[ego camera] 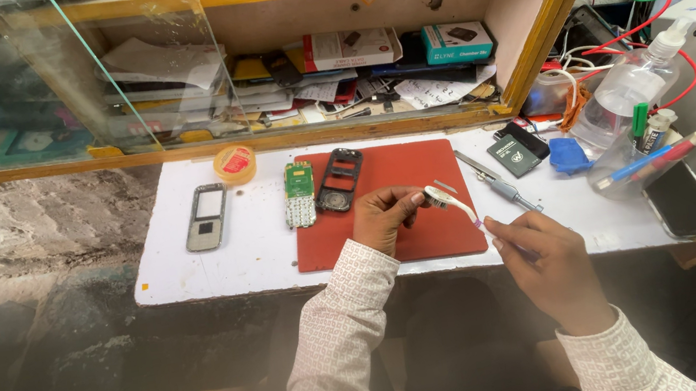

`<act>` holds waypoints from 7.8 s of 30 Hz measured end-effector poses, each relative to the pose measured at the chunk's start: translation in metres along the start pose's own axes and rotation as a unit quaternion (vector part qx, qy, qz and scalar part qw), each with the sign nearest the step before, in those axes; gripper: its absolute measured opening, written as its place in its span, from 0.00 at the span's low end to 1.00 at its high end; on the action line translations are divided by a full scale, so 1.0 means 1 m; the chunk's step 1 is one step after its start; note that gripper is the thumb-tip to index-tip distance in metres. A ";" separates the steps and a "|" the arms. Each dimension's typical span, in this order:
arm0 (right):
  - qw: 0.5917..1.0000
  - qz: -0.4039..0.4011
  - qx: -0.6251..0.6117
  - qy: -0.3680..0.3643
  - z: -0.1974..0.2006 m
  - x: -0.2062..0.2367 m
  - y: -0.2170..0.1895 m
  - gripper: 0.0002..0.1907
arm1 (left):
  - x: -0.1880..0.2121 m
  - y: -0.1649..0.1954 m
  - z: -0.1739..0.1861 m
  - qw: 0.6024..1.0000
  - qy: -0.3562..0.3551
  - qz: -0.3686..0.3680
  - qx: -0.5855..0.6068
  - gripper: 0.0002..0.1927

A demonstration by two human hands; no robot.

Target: The person uses a screwdriver to unscrew and separate the keypad board from a mobile phone, then pries open the phone housing and removes internal components. They then use a toothbrush to brush dust from the phone frame and keypad board, holding each part over the work mat.

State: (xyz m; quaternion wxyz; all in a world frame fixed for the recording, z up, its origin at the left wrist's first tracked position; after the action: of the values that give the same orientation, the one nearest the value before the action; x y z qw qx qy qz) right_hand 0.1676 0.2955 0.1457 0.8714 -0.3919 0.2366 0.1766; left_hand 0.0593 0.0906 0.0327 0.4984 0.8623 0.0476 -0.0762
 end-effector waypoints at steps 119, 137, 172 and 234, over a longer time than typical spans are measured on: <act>0.938 -0.181 -0.261 0.137 -0.088 0.053 0.033 0.18 | -0.002 0.002 0.021 0.963 0.043 0.058 0.261 0.14; 0.941 -0.191 -0.249 0.130 -0.087 0.055 0.031 0.18 | -0.001 0.001 0.021 0.965 0.054 0.050 0.251 0.14; 0.922 -0.213 -0.314 0.079 -0.090 0.052 0.024 0.18 | -0.004 -0.004 0.019 0.982 0.043 0.012 0.185 0.14; 0.953 -0.182 -0.233 0.062 -0.058 0.043 0.000 0.18 | -0.003 -0.007 0.015 0.985 -0.003 -0.017 0.173 0.04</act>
State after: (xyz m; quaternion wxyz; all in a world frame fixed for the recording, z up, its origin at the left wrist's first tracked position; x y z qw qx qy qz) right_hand 0.1876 0.2561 0.0884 0.7567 -0.6307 0.1672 0.0407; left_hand 0.0535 0.0811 0.0199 0.3407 0.9342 0.0469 -0.0943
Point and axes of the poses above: each hand's wrist, its own x-axis away from the middle knuckle, its own z-axis out of the back of the hand, y = z × x, the point moved 6 cm from there along -x, towards the middle knuckle, and after that the axes turned 4 degrees about y, right-handed, at the moved point
